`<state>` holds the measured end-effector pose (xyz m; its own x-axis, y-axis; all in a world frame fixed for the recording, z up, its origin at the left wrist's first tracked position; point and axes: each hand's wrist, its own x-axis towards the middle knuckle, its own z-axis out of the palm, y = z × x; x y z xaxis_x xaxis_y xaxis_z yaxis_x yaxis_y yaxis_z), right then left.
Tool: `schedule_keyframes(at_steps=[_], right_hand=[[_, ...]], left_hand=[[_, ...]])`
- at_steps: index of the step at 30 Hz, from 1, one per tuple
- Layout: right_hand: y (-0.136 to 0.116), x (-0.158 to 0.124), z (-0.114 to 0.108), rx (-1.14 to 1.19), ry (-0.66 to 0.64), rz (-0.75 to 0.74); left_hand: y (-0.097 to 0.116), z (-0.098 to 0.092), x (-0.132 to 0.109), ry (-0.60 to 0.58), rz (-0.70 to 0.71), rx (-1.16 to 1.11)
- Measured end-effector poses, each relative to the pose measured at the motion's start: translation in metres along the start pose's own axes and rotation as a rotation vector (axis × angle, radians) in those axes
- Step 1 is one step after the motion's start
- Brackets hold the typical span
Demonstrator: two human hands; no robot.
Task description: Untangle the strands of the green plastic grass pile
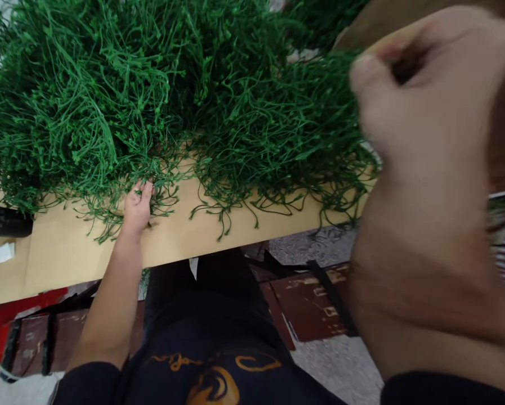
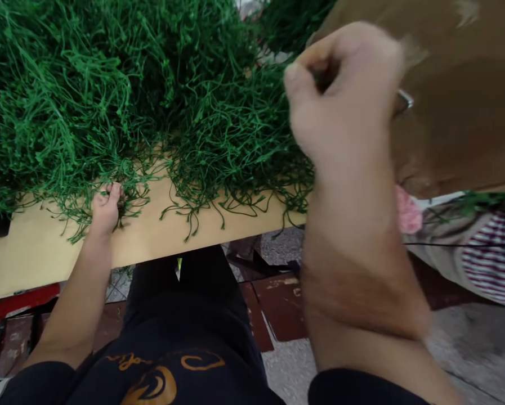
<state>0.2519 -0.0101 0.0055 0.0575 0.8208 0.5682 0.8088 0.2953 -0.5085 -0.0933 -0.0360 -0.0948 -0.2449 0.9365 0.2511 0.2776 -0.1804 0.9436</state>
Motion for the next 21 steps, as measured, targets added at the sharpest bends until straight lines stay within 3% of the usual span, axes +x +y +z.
schedule_keyframes(at_steps=[2, 3, 5, 8, 12, 14, 16, 19, 21], right_hand=[[-0.014, 0.0, 0.013, -0.216, 0.111, 0.11], [-0.026, -0.005, 0.021, -0.257, 0.165, 0.082], [-0.056, -0.023, 0.042, -0.161, 0.206, -0.159], [-0.099, -0.051, 0.08, 0.034, -0.129, -0.349], [-0.117, -0.058, 0.116, 0.073, -0.48, -0.263], [-0.113, -0.054, 0.119, 0.122, -0.548, -0.209], [-0.109, -0.052, 0.114, 0.186, -0.537, -0.188], [-0.111, -0.059, 0.094, 0.299, -0.457, -0.212], [-0.114, -0.062, 0.073, 0.384, -0.352, -0.232]], left_hand=[[0.004, 0.0, -0.002, -0.033, -0.005, -0.039], [0.006, 0.0, -0.003, -0.046, -0.016, -0.056], [0.01, 0.0, -0.003, -0.084, -0.037, -0.073], [0.016, 0.0, -0.002, -0.133, -0.033, -0.07], [0.019, 0.001, -0.005, -0.116, -0.038, -0.102], [0.016, 0.002, -0.005, -0.102, -0.063, -0.124], [0.012, 0.003, -0.004, -0.099, -0.078, -0.113], [0.004, 0.004, 0.002, -0.08, -0.082, -0.034], [0.0, 0.002, 0.006, -0.008, -0.046, 0.028]])
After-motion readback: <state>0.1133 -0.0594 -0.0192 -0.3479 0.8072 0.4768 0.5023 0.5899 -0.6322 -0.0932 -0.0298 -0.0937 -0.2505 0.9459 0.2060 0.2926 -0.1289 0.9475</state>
